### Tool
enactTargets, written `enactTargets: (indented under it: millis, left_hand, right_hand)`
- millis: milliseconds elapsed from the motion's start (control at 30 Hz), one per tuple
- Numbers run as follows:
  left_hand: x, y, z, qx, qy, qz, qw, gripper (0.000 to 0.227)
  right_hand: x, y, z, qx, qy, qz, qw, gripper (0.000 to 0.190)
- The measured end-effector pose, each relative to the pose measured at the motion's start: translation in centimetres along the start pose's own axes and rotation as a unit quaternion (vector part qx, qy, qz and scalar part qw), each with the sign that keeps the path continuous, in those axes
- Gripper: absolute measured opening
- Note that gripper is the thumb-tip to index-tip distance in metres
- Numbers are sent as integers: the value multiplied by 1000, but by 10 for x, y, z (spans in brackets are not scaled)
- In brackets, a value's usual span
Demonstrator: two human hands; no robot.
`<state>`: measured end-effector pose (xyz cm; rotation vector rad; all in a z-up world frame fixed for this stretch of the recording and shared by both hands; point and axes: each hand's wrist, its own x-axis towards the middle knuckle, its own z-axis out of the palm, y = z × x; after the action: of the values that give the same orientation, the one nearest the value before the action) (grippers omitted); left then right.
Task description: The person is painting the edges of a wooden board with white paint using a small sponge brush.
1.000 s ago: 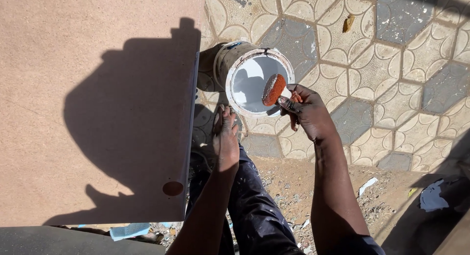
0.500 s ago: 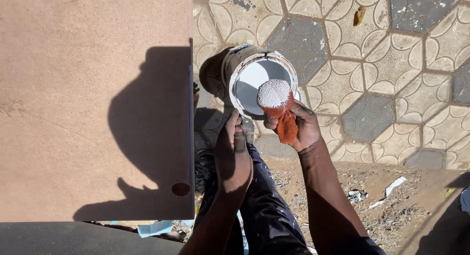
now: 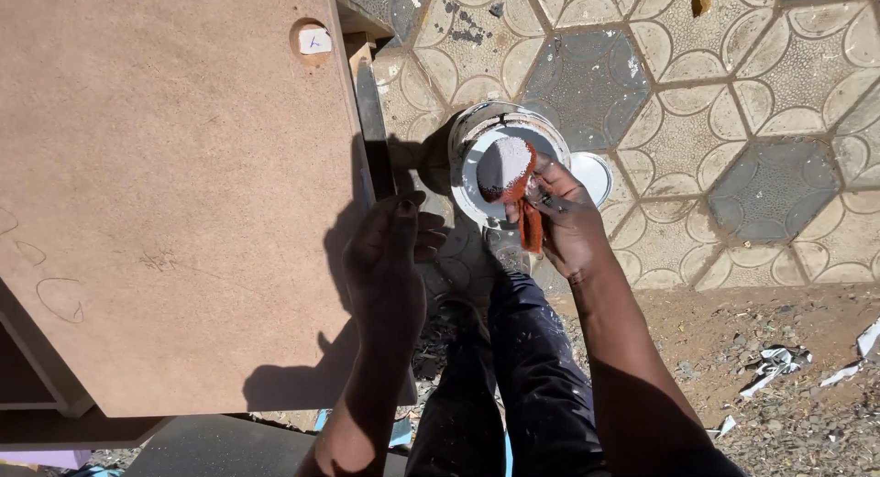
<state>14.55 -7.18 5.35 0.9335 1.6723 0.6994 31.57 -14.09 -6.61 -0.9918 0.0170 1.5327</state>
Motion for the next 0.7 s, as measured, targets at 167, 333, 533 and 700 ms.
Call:
enactTargets:
  millis: [167,333,533,700]
  left_hand:
    - [-4,-107,39,30,-101,-220,970,55]
    - [9,-123,59,-220,-23,-374,900,86]
    - [18,-151,51,-249,-8,-399,882,86]
    - [10,-139,46,-270,-29,-396,877,84]
  right_hand:
    - [12,-8,-30,-408,146,27,901,23]
    - [53,37,-40,-585,108,71,801,27]
    - [63,29,-16,-586,89,203,780,31]
    - [45,13,-35,-321,149,281,892,51]
